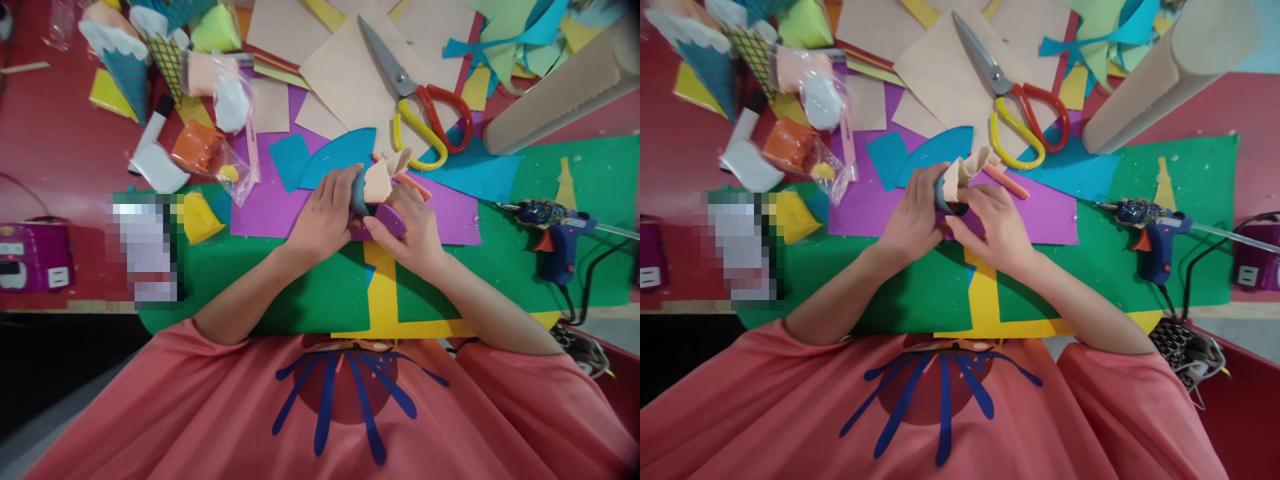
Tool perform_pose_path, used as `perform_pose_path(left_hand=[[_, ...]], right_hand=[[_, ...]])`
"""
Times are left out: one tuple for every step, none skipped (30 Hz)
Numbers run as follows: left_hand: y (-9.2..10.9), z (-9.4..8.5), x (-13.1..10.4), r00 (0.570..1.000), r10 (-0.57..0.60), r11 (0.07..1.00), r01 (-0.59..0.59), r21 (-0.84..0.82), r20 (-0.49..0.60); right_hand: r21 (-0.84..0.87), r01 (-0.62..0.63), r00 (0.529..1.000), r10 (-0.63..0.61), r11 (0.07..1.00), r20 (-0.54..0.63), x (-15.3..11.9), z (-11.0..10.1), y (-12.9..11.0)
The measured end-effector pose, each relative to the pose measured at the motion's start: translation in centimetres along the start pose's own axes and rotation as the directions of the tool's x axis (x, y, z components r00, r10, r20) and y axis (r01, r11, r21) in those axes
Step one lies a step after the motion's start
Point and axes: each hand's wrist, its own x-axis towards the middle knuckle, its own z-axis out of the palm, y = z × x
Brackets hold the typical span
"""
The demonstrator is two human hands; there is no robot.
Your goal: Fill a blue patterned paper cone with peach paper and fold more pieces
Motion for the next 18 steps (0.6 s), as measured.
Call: perform_pose_path(left_hand=[[0.1, -0.1, 0.1, 1.000, -0.019, 1.000, 0.019, 0.004, 0.002], [0.2, -0.2, 0.1, 0.999, -0.039, 0.999, 0.039, 0.004, 0.003], [0.2, -0.4, 0.2, 0.998, -0.056, 0.998, 0.056, 0.001, 0.004], [0.3, -0.4, 0.2, 0.998, -0.063, 0.998, 0.063, 0.002, 0.008], [0.4, -0.5, 0.2, 0.998, -0.058, 0.998, 0.058, 0.010, 0.014], [0.4, -0.5, 0.2, 0.999, -0.043, 0.999, 0.042, 0.027, 0.023], [0.4, -0.4, 0.2, 0.999, -0.024, 0.999, 0.023, 0.049, 0.033], [0.4, -0.4, 0.1, 0.999, -0.008, 0.997, 0.005, 0.072, 0.041], [0.4, -0.3, 0.1, 0.999, 0.001, 0.996, -0.005, 0.087, 0.044], [0.4, -0.1, 0.1, 0.999, 0.002, 0.996, -0.006, 0.094, 0.043], [0.4, 0.0, 0.0, 0.999, -0.001, 0.996, -0.002, 0.093, 0.038], [0.5, 0.1, 0.0, 0.999, -0.008, 0.996, 0.005, 0.093, 0.032], [0.5, 0.1, 0.1, 1.000, -0.016, 0.995, 0.014, 0.095, 0.025], [0.6, 0.2, 0.1, 0.999, -0.026, 0.995, 0.023, 0.102, 0.020], [0.8, 0.2, 0.1, 0.999, -0.036, 0.993, 0.034, 0.110, 0.014], [0.9, 0.2, 0.1, 0.999, -0.046, 0.992, 0.045, 0.116, 0.007], [1.0, 0.1, 0.1, 0.999, -0.054, 0.991, 0.054, 0.120, -0.001], [1.1, 0.1, 0.1, 0.998, -0.056, 0.990, 0.057, 0.128, -0.010]], right_hand=[[0.021, -0.010, 1.000, 0.009, 1.000, 0.012, 0.0, -0.1, -0.1], [0.039, -0.011, 1.000, 0.010, 0.999, 0.027, 0.1, -0.2, -0.1], [0.055, -0.005, 0.999, 0.003, 0.998, 0.043, 0.1, -0.3, -0.1], [0.070, 0.003, 0.998, -0.007, 0.998, 0.058, 0.1, -0.3, 0.0], [0.086, 0.007, 0.998, -0.013, 0.996, 0.067, 0.2, -0.3, 0.0], [0.106, 0.006, 0.997, -0.013, 0.994, 0.070, 0.3, -0.3, 0.1], [0.132, -0.002, 0.998, -0.007, 0.991, 0.066, 0.3, -0.3, 0.1], [0.163, -0.018, 0.998, 0.008, 0.987, 0.060, 0.4, -0.2, 0.2], [0.196, -0.040, 0.998, 0.031, 0.980, 0.049, 0.4, -0.2, 0.1], [0.230, -0.066, 0.998, 0.059, 0.971, 0.038, 0.5, -0.2, 0.1], [0.264, -0.094, 0.996, 0.091, 0.960, 0.026, 0.5, -0.1, 0.0], [0.299, -0.122, 0.992, 0.123, 0.947, 0.016, 0.5, -0.1, -0.1], [0.334, -0.151, 0.987, 0.158, 0.930, 0.009, 0.6, 0.0, -0.2], [0.370, -0.183, 0.981, 0.196, 0.911, 0.005, 0.6, 0.0, -0.2], [0.408, -0.219, 0.972, 0.236, 0.887, 0.008, 0.6, 0.1, -0.2], [0.444, -0.255, 0.961, 0.275, 0.859, 0.020, 0.6, 0.1, -0.2], [0.479, -0.288, 0.950, 0.309, 0.829, 0.037, 0.6, 0.1, -0.2], [0.508, -0.317, 0.940, 0.337, 0.801, 0.054, 0.7, 0.1, -0.2]])
